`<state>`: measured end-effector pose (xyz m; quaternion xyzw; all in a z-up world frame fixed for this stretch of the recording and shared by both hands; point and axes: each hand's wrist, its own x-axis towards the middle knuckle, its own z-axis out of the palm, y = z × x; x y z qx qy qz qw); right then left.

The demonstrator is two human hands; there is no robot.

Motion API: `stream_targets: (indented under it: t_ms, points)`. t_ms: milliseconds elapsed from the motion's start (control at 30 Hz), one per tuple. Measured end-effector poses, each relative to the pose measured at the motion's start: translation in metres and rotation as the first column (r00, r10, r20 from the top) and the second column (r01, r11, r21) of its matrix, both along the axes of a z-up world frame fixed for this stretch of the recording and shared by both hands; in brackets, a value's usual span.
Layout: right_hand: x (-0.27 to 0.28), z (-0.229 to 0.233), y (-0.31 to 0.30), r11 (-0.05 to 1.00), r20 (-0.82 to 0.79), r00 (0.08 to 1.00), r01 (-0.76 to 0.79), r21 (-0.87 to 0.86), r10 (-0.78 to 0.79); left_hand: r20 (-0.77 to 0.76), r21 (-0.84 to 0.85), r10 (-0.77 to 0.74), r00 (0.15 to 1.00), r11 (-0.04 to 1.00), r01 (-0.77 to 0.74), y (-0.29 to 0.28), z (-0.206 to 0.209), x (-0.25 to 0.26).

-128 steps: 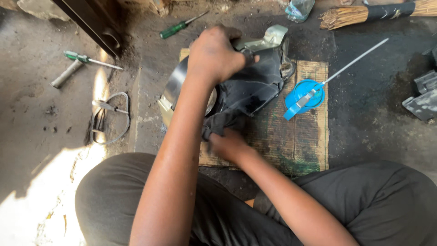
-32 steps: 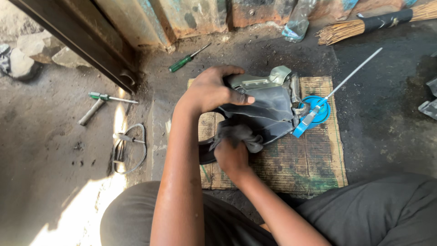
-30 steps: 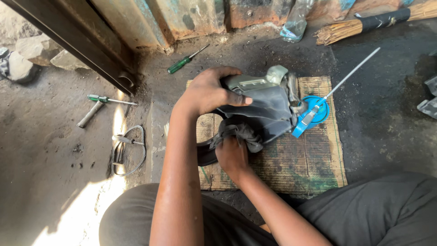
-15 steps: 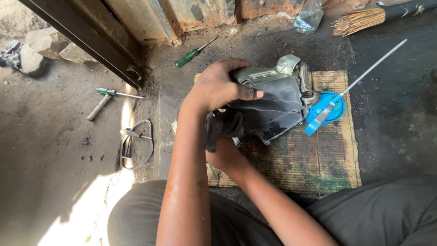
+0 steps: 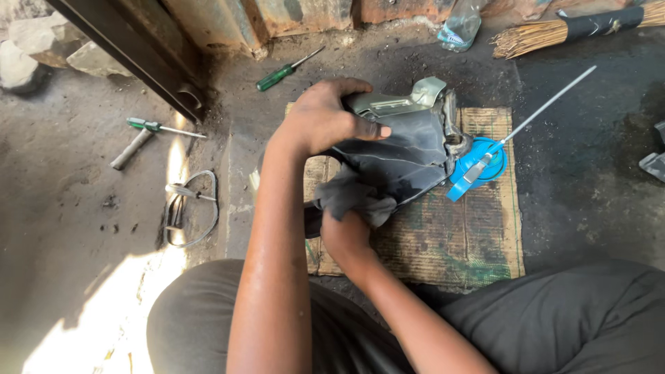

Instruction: The person sits on the floor and cleans a black mechanical part using a grey cloth. They wipe the exterior and interior surfaces, rotate the part to access different areas, and use a blue spray bottle to apply liquid to the cloth for cleaning.

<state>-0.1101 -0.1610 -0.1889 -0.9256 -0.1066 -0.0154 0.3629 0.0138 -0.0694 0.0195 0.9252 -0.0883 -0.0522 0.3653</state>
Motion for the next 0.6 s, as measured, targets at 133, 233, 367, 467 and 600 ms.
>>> stream_targets:
  t_ms: [133, 233, 367, 467, 600]
  points:
    - [-0.01, 0.014, 0.023, 0.988, -0.415, 0.897, -0.145, 0.057, 0.155, 0.02, -0.019, 0.006, 1.0, 1.0, -0.006, -0.002, -0.002, -0.002]
    - [-0.018, 0.017, 0.038, 0.937, -0.376, 0.885, -0.158, 0.312, 0.274, 0.02, -0.014, 0.012, 1.0, 1.0, -0.012, -0.002, -0.005, -0.005]
    - [-0.022, 0.016, 0.025, 0.699, -0.054, 0.903, -0.29, 0.654, 0.426, 0.017, -0.022, 0.013, 1.0, 1.0, -0.013, -0.001, 0.0, -0.008]
    - [-0.022, 0.001, 0.023, 0.945, -0.079, 0.974, -0.186, 0.267, 0.214, -0.018, -0.025, 0.013, 1.0, 1.0, -0.013, 0.0, -0.002, -0.003]
    - [-0.004, 0.003, 0.02, 0.985, 0.118, 0.988, -0.119, 0.128, 0.104, 0.01, -0.174, -0.106, 0.994, 0.979, 0.106, 0.009, -0.008, -0.003]
